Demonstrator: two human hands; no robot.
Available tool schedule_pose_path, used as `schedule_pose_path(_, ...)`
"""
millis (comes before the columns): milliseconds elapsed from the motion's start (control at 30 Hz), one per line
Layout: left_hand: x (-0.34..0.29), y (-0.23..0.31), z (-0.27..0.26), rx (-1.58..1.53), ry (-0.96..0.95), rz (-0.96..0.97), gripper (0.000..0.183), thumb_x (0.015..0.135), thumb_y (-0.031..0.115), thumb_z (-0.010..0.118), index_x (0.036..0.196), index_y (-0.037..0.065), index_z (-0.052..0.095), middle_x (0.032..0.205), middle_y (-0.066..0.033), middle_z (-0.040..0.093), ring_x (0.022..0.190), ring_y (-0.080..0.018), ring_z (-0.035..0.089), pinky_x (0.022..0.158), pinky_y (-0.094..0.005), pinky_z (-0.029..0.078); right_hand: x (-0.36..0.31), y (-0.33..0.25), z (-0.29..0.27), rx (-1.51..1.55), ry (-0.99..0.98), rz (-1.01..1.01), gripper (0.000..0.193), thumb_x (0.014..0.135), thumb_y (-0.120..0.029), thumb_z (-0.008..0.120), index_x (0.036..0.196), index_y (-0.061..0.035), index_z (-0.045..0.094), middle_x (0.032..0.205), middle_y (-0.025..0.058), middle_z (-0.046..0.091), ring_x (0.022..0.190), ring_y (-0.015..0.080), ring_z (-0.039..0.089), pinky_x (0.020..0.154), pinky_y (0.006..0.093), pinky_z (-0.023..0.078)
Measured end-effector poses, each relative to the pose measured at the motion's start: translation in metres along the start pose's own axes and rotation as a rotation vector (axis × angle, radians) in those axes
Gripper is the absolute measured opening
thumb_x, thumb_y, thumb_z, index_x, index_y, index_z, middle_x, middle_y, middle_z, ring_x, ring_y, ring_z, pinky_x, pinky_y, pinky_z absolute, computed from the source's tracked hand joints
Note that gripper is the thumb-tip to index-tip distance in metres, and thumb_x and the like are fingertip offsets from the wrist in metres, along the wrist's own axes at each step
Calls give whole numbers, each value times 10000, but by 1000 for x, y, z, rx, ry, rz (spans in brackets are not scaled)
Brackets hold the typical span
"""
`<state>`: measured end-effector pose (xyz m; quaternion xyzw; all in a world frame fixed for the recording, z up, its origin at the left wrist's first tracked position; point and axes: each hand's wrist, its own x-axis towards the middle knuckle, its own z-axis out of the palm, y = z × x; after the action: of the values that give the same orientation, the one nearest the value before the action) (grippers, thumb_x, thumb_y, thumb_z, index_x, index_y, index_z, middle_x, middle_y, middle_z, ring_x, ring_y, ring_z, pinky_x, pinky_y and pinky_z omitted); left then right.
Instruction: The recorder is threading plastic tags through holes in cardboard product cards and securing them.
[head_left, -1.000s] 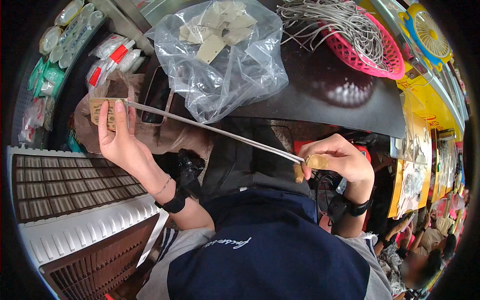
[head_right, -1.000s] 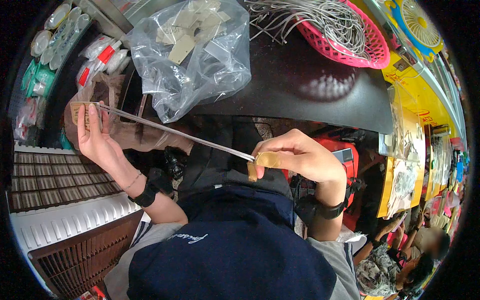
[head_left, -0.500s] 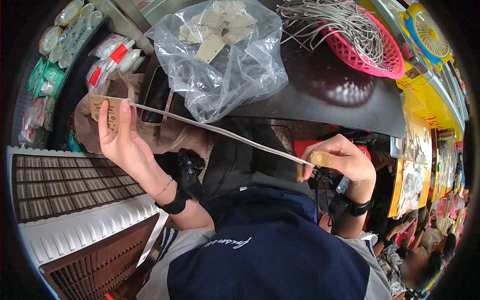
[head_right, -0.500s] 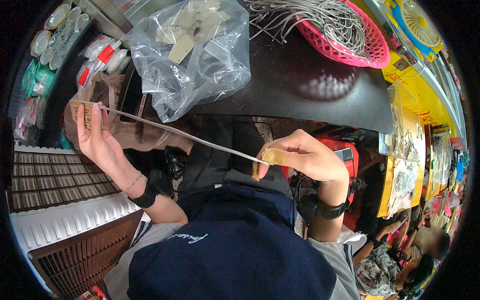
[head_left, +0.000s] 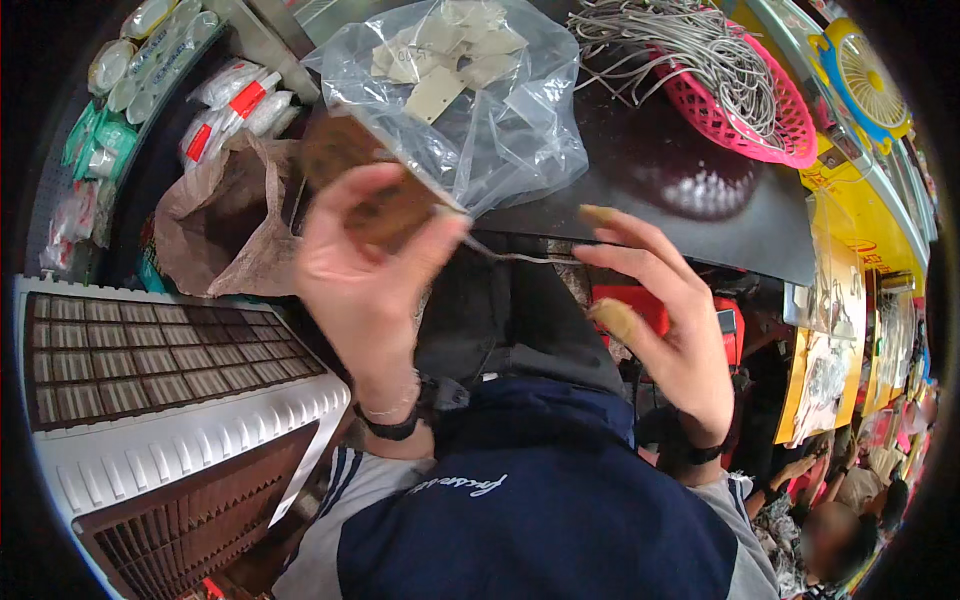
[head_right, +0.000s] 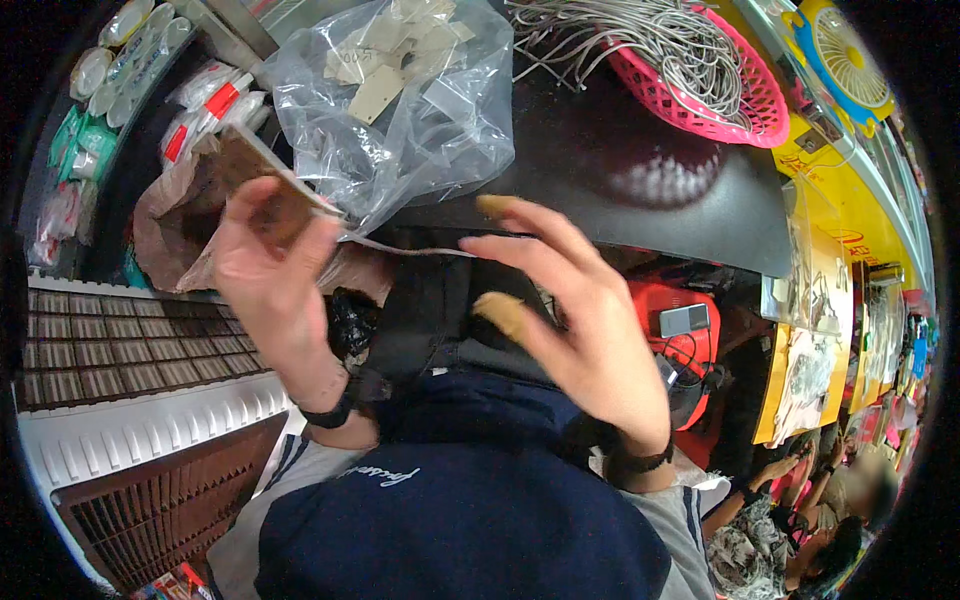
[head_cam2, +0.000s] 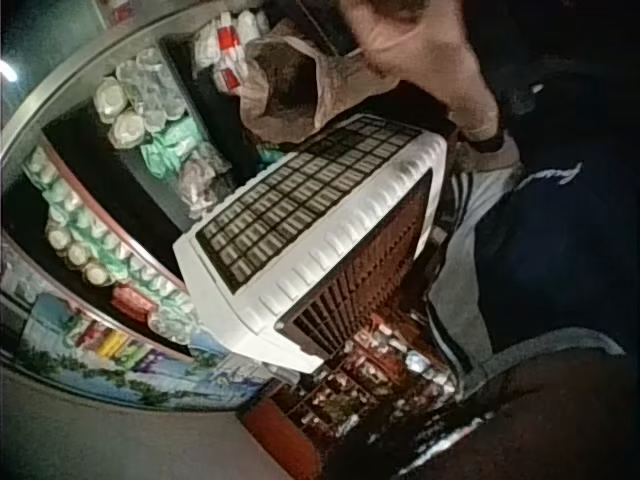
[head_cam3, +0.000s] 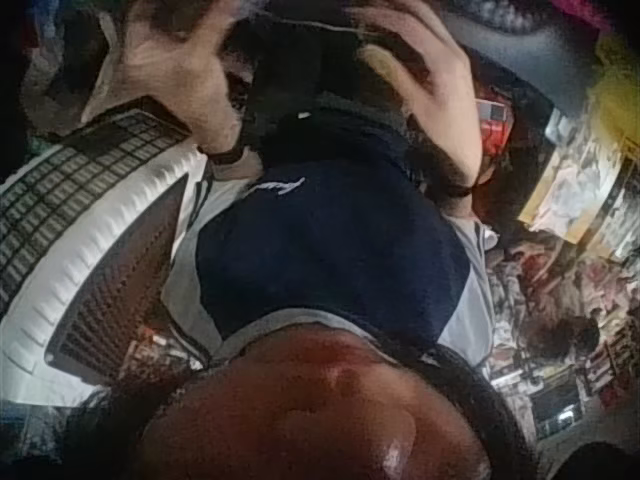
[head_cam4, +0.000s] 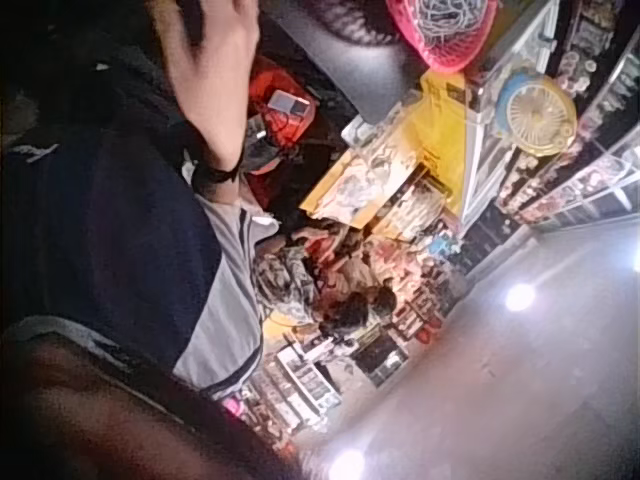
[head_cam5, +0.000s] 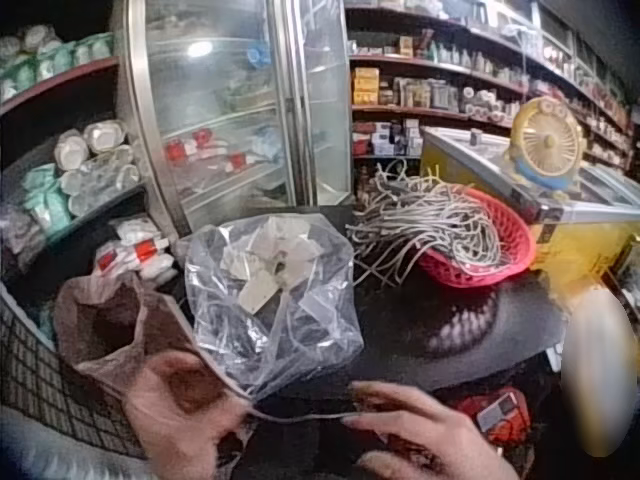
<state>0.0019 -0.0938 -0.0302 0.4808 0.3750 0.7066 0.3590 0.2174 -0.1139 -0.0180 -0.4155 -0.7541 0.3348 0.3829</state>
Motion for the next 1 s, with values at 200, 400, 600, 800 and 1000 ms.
schedule_pose_path(200, -22, -1, 28, -85, -236, -105, 391, 716, -130, 700, 1068, -40, 553, 961, -107, 637, 868, -145, 640, 765, -262, 541, 6, -2, 23, 118, 124, -19, 351, 713, 20, 696, 1054, -12, 618, 1050, 130, 636, 1011, 267, 608, 855, 325, 468)
schedule_pose_path(400, -25, -2, 32, -83, -236, -92, 362, 733, -94, 710, 1062, -36, 570, 987, -104, 624, 880, -138, 636, 761, -253, 537, 1, 3, 28, 296, 234, 156, 180, 701, 37, 704, 872, -3, 665, 845, 95, 678, 815, 219, 650, 750, 287, 491)
schedule_pose_path(600, -22, -10, 29, 37, -226, -83, 327, 767, -96, 671, 1061, -41, 538, 921, -148, 646, 824, -222, 671, 756, -298, 552, 2, 9, 27, 125, 274, -22, 154, 686, 57, 691, 826, 1, 659, 808, 86, 668, 788, 220, 632, 770, 299, 483)
schedule_pose_path(800, -23, -8, 32, -33, -229, -119, 343, 756, -92, 686, 1060, -42, 535, 941, -167, 650, 861, -235, 672, 762, -297, 553, 1, 9, 25, 193, 248, 77, 169, 708, 43, 686, 870, 5, 655, 890, 104, 678, 852, 218, 640, 802, 307, 479)
schedule_pose_path(1000, -23, -5, 35, -87, -217, -151, 306, 754, -82, 697, 1034, -45, 578, 941, -111, 654, 859, -157, 656, 756, -256, 544, 4, 8, 26, 362, 210, 45, 147, 757, 20, 680, 899, 12, 641, 963, 123, 670, 916, 212, 638, 823, 285, 474)
